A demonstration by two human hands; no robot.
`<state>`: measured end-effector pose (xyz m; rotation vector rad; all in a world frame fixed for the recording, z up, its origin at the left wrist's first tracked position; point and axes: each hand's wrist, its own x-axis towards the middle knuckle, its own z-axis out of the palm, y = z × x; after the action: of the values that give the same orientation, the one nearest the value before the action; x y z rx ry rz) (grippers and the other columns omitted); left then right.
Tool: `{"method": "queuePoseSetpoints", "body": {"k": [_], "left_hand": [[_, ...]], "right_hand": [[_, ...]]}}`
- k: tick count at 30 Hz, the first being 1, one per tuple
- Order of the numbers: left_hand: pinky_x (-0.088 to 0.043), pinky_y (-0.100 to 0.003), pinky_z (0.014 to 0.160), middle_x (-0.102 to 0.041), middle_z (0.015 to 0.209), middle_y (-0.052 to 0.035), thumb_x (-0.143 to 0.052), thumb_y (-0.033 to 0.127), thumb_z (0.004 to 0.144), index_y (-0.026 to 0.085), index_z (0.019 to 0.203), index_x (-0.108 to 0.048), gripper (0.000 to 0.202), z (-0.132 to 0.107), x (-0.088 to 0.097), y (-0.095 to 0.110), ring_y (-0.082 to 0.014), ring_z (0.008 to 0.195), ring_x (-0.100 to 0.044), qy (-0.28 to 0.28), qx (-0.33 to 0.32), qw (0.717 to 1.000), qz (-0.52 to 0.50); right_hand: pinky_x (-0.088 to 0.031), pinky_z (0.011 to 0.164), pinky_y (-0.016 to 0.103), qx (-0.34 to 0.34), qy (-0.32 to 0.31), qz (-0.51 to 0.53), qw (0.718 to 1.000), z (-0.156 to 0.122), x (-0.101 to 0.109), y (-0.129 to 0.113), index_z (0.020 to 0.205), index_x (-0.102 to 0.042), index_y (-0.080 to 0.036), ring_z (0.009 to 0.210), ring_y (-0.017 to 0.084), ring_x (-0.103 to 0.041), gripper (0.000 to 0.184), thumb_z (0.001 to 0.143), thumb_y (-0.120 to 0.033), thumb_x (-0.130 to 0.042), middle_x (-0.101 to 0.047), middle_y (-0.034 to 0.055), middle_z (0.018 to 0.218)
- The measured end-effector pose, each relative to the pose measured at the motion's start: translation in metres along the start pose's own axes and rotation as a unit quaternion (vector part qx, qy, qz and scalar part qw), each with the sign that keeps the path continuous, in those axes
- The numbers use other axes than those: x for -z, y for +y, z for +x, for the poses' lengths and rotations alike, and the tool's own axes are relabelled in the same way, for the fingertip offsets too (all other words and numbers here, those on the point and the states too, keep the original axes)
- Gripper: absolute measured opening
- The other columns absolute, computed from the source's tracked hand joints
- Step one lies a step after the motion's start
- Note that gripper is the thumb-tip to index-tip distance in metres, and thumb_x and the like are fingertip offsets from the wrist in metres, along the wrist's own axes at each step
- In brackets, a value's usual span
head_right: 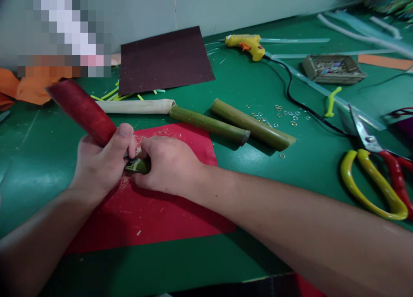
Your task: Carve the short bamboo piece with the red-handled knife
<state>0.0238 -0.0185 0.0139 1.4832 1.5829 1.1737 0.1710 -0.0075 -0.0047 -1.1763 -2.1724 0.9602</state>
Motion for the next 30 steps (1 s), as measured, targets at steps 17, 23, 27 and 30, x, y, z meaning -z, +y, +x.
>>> {"method": "queuePoseSetpoints", "body": {"k": [17, 23, 27, 30], "left_hand": [[-0.047, -0.021, 0.049, -0.056, 0.055, 0.0021, -0.071, 0.041, 0.085, 0.020, 0.056, -0.054, 0.039, -0.0037, -0.0012, -0.0004, -0.0109, 0.053, -0.056, 0.007, -0.023, 1.000, 0.021], [-0.043, -0.021, 0.045, -0.047, 0.052, 0.0026, -0.069, 0.040, 0.085, 0.020, 0.052, -0.046, 0.045, -0.0043, -0.0001, 0.0032, -0.0093, 0.050, -0.046, -0.026, 0.011, 1.000, -0.004], [-0.045, -0.023, 0.046, -0.048, 0.050, 0.0019, -0.069, 0.044, 0.085, 0.021, 0.048, -0.044, 0.050, -0.0046, 0.0015, 0.0039, -0.0098, 0.048, -0.047, -0.041, 0.025, 0.999, -0.024], [-0.046, -0.023, 0.048, -0.052, 0.051, 0.0014, -0.067, 0.047, 0.087, 0.021, 0.052, -0.048, 0.047, -0.0043, 0.0001, 0.0031, -0.0107, 0.050, -0.051, -0.001, 0.016, 0.999, -0.028]], "right_hand": [[-0.035, 0.060, 0.026, 0.002, 0.011, -0.001, 1.000, 0.0009, -0.0002, 0.0005, 0.083, -0.064, -0.018, 0.067, 0.012, -0.055, 0.020, 0.068, -0.027, -0.074, -0.066, -0.0014, 0.076], [-0.037, 0.064, 0.027, 0.015, 0.001, 0.009, 1.000, -0.0005, 0.0001, -0.0004, 0.088, -0.066, -0.018, 0.072, 0.014, -0.058, 0.022, 0.070, -0.028, -0.072, -0.069, 0.0005, 0.083], [-0.036, 0.062, 0.027, 0.001, -0.015, 0.005, 1.000, 0.0004, 0.0017, -0.0011, 0.085, -0.065, -0.018, 0.071, 0.014, -0.056, 0.019, 0.071, -0.028, -0.071, -0.068, 0.0004, 0.080], [-0.034, 0.060, 0.027, -0.009, -0.010, -0.007, 1.000, 0.0009, 0.0020, -0.0010, 0.081, -0.062, -0.018, 0.068, 0.013, -0.053, 0.019, 0.069, -0.029, -0.072, -0.065, -0.0005, 0.077]]}}
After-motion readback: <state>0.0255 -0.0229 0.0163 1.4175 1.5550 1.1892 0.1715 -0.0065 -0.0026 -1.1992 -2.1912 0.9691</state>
